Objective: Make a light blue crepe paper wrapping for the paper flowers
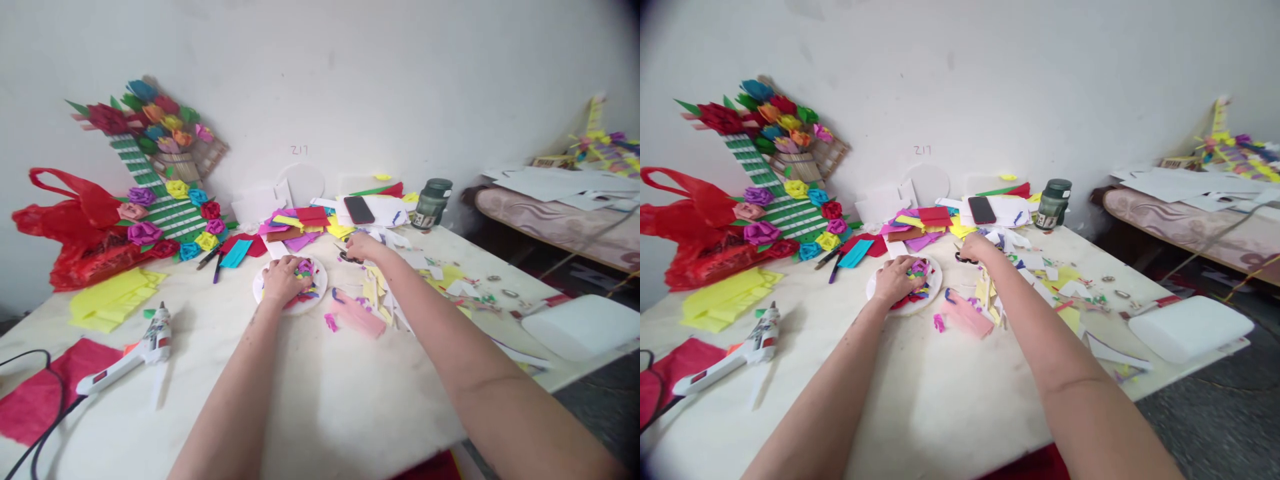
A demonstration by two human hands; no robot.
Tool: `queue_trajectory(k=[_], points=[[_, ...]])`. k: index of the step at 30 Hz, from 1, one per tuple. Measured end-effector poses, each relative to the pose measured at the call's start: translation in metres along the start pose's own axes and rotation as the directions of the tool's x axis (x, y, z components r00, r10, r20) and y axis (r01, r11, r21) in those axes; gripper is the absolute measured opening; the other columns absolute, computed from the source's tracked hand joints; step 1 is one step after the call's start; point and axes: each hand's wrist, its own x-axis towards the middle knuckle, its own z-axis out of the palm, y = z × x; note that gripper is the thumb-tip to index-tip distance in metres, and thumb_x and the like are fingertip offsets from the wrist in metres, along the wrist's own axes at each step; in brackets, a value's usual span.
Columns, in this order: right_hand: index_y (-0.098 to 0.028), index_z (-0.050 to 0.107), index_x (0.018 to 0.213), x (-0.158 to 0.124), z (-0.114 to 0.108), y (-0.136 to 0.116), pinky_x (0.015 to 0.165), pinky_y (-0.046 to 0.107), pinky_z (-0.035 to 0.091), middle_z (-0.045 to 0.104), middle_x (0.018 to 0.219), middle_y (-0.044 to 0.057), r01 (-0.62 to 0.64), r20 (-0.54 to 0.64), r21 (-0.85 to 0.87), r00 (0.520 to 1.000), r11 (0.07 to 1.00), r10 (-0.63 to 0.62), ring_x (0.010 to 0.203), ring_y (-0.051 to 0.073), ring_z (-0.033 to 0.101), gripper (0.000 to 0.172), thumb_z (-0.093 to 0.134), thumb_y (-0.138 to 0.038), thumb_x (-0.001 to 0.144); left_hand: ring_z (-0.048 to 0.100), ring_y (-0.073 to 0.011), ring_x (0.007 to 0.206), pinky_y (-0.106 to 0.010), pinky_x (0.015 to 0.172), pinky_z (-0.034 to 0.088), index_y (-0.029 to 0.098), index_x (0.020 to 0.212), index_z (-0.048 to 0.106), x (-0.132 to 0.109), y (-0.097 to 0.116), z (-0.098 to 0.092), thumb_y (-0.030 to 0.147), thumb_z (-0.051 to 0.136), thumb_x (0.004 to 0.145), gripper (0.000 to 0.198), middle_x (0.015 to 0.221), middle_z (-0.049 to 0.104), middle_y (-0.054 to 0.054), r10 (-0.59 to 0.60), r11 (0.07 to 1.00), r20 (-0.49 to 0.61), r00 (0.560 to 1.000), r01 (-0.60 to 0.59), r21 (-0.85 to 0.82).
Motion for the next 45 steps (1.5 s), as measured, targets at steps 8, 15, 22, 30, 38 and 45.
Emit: queue_trajectory(k=[8, 15, 22, 30, 38, 45], points=[[-0.017, 0.065, 0.097, 0.033, 0.036, -0.028, 0.069, 0.026, 0.045, 0.065, 0.1, 0.011, -0.076, -0.193, 0.023, 0.978, 0.997, 0.079, 0.093, 0.023, 0.06, 0.034, 0.057, -0.023, 0.065, 0.043, -0.0291, 0.11, -0.046, 0.087, 0.038, 0.038, 0.117, 0.05, -0.001, 0.004, -0.005, 0.054, 0.05, 0.069, 0.05, 0.126, 0.049, 0.002, -0.013, 1.0, 0.028, 1.0, 0.012, 0.012], [-0.017, 0.064, 0.1, 0.011, 0.036, -0.036, 0.074, 0.033, 0.045, 0.063, 0.103, 0.013, -0.007, -0.267, -0.058, 0.964, 0.998, -0.009, 0.096, 0.026, 0.059, 0.03, 0.045, -0.024, 0.077, 0.043, -0.0297, 0.11, -0.045, 0.087, 0.038, 0.038, 0.115, 0.051, 0.0, 0.003, -0.004, 0.057, 0.051, 0.067, 0.052, 0.125, 0.049, 0.001, -0.011, 1.0, 0.015, 1.0, 0.011, 0.015], [-0.01, 0.051, 0.119, -0.056, 0.067, -0.032, 0.097, 0.038, 0.032, 0.046, 0.129, 0.016, 0.305, -0.218, -0.17, 0.916, 0.937, -0.338, 0.117, 0.025, 0.044, 0.046, 0.027, -0.033, 0.087, 0.043, -0.0294, 0.11, -0.046, 0.088, 0.038, 0.037, 0.115, 0.052, 0.0, 0.005, -0.007, 0.054, 0.051, 0.068, 0.051, 0.126, 0.049, 0.002, -0.028, 1.0, 0.031, 0.999, 0.028, 0.003], [-0.003, 0.026, 0.137, -0.1, 0.108, -0.011, 0.109, 0.046, -0.003, 0.022, 0.144, 0.015, 0.441, -0.112, -0.204, 0.876, 0.874, -0.469, 0.134, 0.023, 0.013, 0.066, 0.019, -0.047, 0.088, 0.042, -0.0294, 0.113, -0.046, 0.09, 0.037, 0.037, 0.117, 0.05, 0.002, 0.006, -0.006, 0.056, 0.05, 0.068, 0.052, 0.127, 0.048, 0.001, -0.042, 0.999, 0.047, 0.998, 0.042, 0.016], [-0.011, 0.042, 0.13, -0.052, 0.087, 0.037, 0.106, 0.053, -0.007, 0.037, 0.138, 0.01, 0.278, -0.189, -0.319, 0.918, 0.906, -0.349, 0.133, 0.024, 0.017, 0.053, 0.024, -0.039, 0.088, 0.042, -0.0292, 0.113, -0.045, 0.09, 0.037, 0.038, 0.117, 0.05, 0.004, 0.006, -0.007, 0.058, 0.048, 0.069, 0.052, 0.128, 0.047, 0.001, -0.059, 0.998, 0.07, 0.996, 0.057, 0.032], [-0.017, 0.035, 0.134, -0.037, 0.073, 0.076, 0.104, 0.055, -0.007, 0.034, 0.141, 0.006, 0.193, -0.193, -0.335, 0.944, 0.922, -0.268, 0.134, 0.022, 0.014, 0.053, 0.019, -0.04, 0.089, 0.041, -0.0305, 0.114, -0.047, 0.091, 0.036, 0.036, 0.117, 0.051, 0.003, 0.008, -0.009, 0.059, 0.047, 0.069, 0.053, 0.13, 0.046, 0.0, -0.059, 0.998, 0.084, 0.995, 0.057, 0.018]])
